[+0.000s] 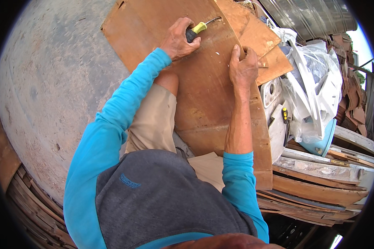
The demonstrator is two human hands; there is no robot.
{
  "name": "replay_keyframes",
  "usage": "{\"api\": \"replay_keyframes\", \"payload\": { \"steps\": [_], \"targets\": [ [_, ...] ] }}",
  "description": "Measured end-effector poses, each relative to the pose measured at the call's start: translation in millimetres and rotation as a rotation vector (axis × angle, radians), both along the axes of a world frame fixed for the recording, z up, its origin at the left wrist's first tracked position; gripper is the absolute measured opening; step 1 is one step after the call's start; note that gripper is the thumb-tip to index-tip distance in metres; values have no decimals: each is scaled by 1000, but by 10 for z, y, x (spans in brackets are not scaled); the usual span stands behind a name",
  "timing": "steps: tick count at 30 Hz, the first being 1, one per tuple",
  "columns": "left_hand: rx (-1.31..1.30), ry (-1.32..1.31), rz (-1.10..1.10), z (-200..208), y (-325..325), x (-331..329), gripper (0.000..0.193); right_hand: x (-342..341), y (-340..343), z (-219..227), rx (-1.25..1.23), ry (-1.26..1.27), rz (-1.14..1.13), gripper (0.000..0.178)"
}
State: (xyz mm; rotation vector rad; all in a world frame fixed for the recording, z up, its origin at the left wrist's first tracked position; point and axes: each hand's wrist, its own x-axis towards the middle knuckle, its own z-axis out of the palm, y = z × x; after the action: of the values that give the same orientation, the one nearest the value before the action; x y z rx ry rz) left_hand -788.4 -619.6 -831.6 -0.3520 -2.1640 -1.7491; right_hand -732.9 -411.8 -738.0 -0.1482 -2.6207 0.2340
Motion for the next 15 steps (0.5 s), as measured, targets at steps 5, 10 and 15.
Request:
{"api": "replay_keyframes", "payload": {
  "steps": [5, 10, 15],
  "targets": [
    [11, 167, 75, -146, -7, -51, 26, -24, -26, -31, 50, 52, 11, 34],
    [-33, 72, 83, -19, -11, 46, 29, -34, -42, -73, 63, 74, -3, 33],
    [27, -122, -121, 67, -235, -117, 30, -55, -81, -61, 68, 70, -12, 33]
  ]
}}
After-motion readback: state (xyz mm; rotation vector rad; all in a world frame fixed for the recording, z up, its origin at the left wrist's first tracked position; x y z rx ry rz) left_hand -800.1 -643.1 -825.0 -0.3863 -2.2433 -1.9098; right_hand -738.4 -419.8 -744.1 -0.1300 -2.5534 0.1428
